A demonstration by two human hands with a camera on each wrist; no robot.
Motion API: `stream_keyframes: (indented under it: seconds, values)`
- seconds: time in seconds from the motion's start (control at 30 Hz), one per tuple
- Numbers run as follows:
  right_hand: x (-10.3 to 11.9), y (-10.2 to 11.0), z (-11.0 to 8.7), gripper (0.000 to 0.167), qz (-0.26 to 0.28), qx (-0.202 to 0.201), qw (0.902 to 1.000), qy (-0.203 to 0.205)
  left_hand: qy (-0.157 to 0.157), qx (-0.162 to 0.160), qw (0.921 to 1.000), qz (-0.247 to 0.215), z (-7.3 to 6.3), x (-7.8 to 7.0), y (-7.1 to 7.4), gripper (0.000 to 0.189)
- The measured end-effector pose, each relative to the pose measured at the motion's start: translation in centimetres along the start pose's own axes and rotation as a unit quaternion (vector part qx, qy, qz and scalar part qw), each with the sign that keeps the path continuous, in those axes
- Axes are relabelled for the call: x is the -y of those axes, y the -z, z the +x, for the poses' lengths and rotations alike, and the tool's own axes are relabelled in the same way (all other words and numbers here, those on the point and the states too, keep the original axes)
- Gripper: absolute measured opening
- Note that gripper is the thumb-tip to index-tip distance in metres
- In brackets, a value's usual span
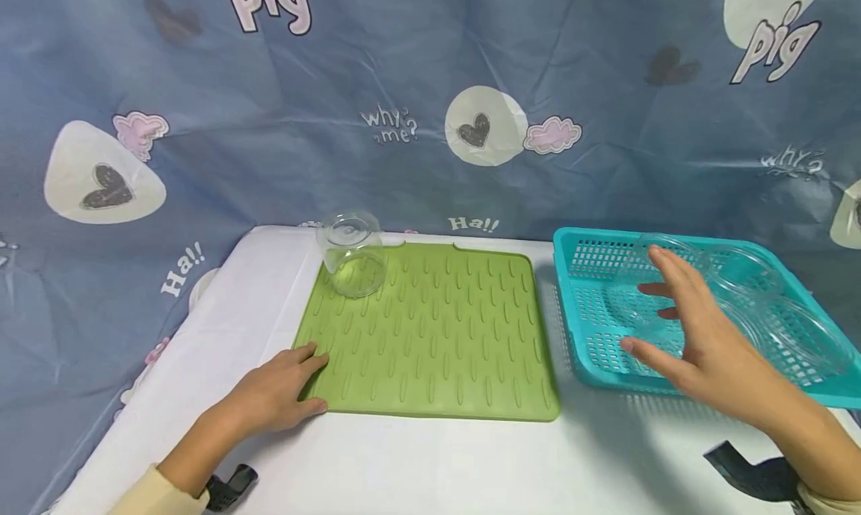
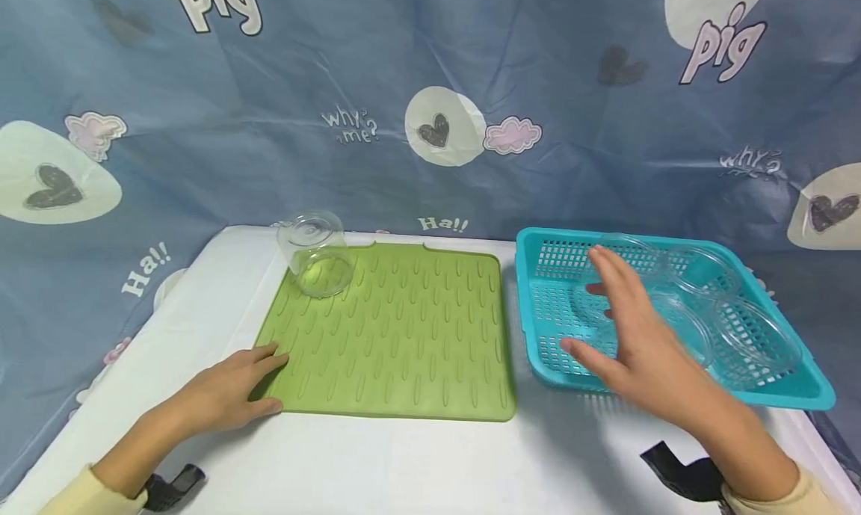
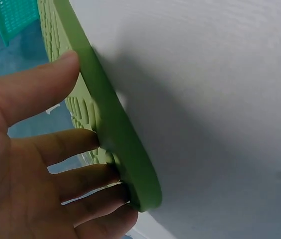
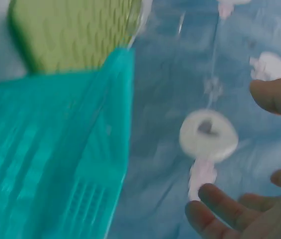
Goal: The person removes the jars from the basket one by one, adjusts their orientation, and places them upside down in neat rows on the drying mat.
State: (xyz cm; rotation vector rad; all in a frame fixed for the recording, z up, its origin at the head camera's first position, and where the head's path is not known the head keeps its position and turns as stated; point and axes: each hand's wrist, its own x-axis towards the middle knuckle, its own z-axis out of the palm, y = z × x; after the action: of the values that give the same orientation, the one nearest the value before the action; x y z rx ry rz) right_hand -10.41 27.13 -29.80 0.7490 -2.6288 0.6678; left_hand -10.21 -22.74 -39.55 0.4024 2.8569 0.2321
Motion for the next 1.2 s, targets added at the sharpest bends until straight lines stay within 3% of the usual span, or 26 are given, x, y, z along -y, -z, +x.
stream_keyframes:
  seconds: [0.33, 0.53, 0.73, 0.87, 1.03, 1.2]
  values:
    - [-6.5, 1.5, -3.0, 0.078, -0.125, 0.02, 0.9901, -0.059, 0.002, -0.007, 0.9999, -0.008, -0.6, -0.1, 0.0, 0.07]
    - [-9.1, 1.3, -4.1, 0.069, -0.126, -0.032, 0.9872, -0.093, -0.001, 0.0, 0.9999, -0.013, -0.3, -0.2, -0.1, 0.072]
    - [-11.2, 0.9, -4.3, 0.068, -0.139, -0.078, 0.9817, -0.104, 0.008, 0.003, 0.9998, -0.02, -0.5, -0.3, -0.1, 0.071]
    - [-12.0, 0.7, -4.9, 0.079, -0.145, -0.114, 0.9745, -0.128, 0.008, 0.006, 0.9996, -0.025, -0.5, -0.2, -0.1, 0.071]
    - [-12.0, 0.4, -5.0, 0.1, -0.152, -0.076, 0.97, -0.174, 0.012, 0.012, 0.9996, -0.024, -0.5, -0.3, 0.0, 0.072]
    - [-11.1, 0.1, -5.0, 0.106, -0.173, -0.149, 0.9631, -0.142, 0.014, 0.018, 0.9995, -0.023, -0.5, -0.4, 0.3, 0.073]
